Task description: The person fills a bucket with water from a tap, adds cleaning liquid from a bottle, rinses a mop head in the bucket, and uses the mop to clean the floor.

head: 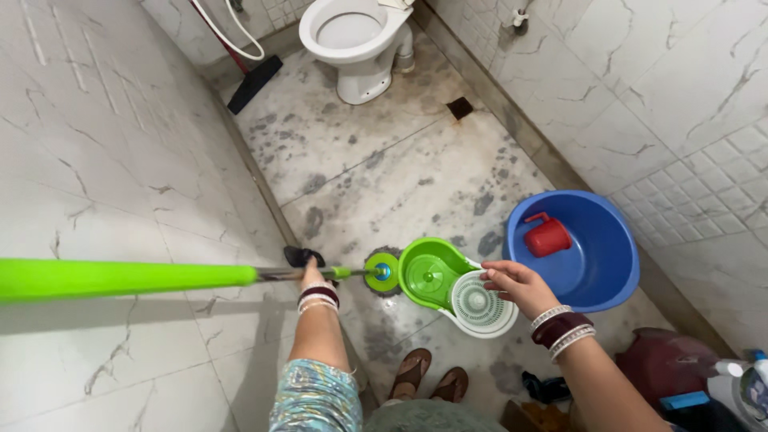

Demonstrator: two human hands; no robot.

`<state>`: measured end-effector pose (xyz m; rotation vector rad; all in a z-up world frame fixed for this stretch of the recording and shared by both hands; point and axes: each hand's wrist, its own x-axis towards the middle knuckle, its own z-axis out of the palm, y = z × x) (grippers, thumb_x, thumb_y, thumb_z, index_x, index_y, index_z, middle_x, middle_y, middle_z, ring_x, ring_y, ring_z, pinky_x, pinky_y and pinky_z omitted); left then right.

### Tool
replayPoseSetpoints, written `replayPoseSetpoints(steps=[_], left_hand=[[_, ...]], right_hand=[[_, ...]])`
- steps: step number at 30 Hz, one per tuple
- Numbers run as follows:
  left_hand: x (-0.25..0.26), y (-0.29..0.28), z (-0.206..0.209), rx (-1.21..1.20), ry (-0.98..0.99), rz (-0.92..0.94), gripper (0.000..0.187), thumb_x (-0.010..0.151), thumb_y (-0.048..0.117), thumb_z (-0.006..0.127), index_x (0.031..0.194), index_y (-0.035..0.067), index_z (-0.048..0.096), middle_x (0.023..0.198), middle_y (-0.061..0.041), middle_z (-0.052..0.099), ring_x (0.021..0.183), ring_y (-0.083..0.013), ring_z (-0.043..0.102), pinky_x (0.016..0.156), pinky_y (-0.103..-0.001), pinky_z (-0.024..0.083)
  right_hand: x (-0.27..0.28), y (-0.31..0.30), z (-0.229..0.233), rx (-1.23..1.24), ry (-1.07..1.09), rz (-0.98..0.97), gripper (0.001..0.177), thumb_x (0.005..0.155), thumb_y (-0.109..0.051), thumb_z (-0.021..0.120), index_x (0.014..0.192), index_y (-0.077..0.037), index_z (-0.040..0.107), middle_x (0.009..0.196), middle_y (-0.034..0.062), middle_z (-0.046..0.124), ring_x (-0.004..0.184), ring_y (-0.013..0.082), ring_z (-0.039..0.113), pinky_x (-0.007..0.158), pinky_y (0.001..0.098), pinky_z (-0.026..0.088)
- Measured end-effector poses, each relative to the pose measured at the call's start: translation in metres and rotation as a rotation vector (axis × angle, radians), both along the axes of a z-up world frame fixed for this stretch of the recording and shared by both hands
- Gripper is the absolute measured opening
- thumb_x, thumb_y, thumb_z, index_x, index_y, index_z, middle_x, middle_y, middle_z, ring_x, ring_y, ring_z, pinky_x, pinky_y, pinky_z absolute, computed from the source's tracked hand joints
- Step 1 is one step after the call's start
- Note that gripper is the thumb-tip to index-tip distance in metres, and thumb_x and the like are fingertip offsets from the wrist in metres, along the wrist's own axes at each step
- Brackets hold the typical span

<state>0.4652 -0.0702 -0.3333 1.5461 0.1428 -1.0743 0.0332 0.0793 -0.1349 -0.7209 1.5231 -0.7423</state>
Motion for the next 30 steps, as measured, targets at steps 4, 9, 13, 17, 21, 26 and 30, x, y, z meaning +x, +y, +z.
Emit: replayPoseSetpoints(steps=[4, 9, 13, 17, 21, 26, 30], left_hand=[[0.01, 0.01, -0.006, 0.026, -0.057, -0.031, 0.061, 0.082, 0.036, 0.082, 0.13, 0.004, 0.061, 0.123, -0.011, 0.069, 0.104, -0.0268, 0.067, 0.088, -0.041, 0.056], [-0.001, 0.012, 0.0, 0.237, 0.13, -0.156, 0.081, 0.083, 0.059, 0.074, 0.142, 0.007, 0.054, 0.136, -0.015, 0.062, 0.115, -0.0334, 0.062, 0.099, -0.054, 0.051], [-0.052, -0.001, -0.01, 0.381, 0.397, -0.273, 0.087, 0.093, 0.061, 0.067, 0.152, 0.009, 0.031, 0.151, -0.024, 0.037, 0.13, -0.0462, 0.042, 0.111, -0.065, 0.034], [-0.137, -0.017, 0.004, 0.215, 0.497, -0.451, 0.063, 0.093, 0.047, 0.059, 0.142, 0.008, 0.049, 0.139, -0.021, 0.058, 0.123, -0.0412, 0.062, 0.108, -0.056, 0.041], [-0.221, -0.037, 0.078, -0.071, 0.713, -0.691, 0.043, 0.093, 0.034, 0.059, 0.127, 0.009, 0.056, 0.129, -0.015, 0.065, 0.116, -0.0342, 0.066, 0.104, -0.049, 0.049], [-0.314, -0.046, 0.187, -0.176, 0.843, -0.897, 0.02, 0.092, 0.026, 0.061, 0.105, 0.011, 0.065, 0.113, -0.01, 0.072, 0.107, -0.0283, 0.069, 0.1, -0.045, 0.051], [-0.374, -0.028, 0.233, -0.189, 0.869, -1.059, 0.02, 0.092, 0.026, 0.061, 0.103, 0.011, 0.068, 0.108, -0.008, 0.073, 0.103, -0.0259, 0.069, 0.097, -0.044, 0.052]], right_hand=[[0.009, -0.002, 0.007, 0.008, 0.031, 0.03, 0.036, 0.095, -0.032, 0.065, 0.126, -0.015, 0.072, 0.115, 0.0024, 0.076, 0.104, 0.0137, 0.07, 0.091, 0.0309, 0.053], [0.02, -0.01, 0.011, -0.035, 0.021, 0.044, 0.037, 0.095, -0.031, 0.065, 0.127, -0.013, 0.071, 0.114, 0.0032, 0.076, 0.104, 0.0136, 0.07, 0.09, 0.0317, 0.055], [0.02, -0.015, 0.018, -0.03, 0.004, 0.008, 0.039, 0.095, -0.032, 0.064, 0.129, -0.013, 0.068, 0.116, 0.0012, 0.077, 0.105, 0.0129, 0.071, 0.089, 0.0304, 0.054], [0.007, -0.011, 0.03, -0.05, -0.021, -0.055, 0.041, 0.095, -0.032, 0.065, 0.13, -0.012, 0.067, 0.116, 0.0024, 0.076, 0.106, 0.0127, 0.07, 0.09, 0.0301, 0.053], [-0.019, 0.006, 0.05, -0.098, -0.01, -0.163, 0.041, 0.095, -0.033, 0.065, 0.13, -0.011, 0.067, 0.118, 0.002, 0.075, 0.106, 0.0135, 0.069, 0.09, 0.0306, 0.053], [-0.076, 0.036, 0.073, -0.126, 0.072, -0.341, 0.04, 0.096, -0.034, 0.063, 0.13, -0.012, 0.067, 0.118, 0.0011, 0.075, 0.108, 0.0118, 0.069, 0.09, 0.0318, 0.052], [-0.132, 0.058, 0.074, -0.147, 0.126, -0.499, 0.039, 0.096, -0.032, 0.064, 0.129, -0.011, 0.066, 0.118, 0.0021, 0.075, 0.108, 0.0141, 0.069, 0.09, 0.0334, 0.052]])
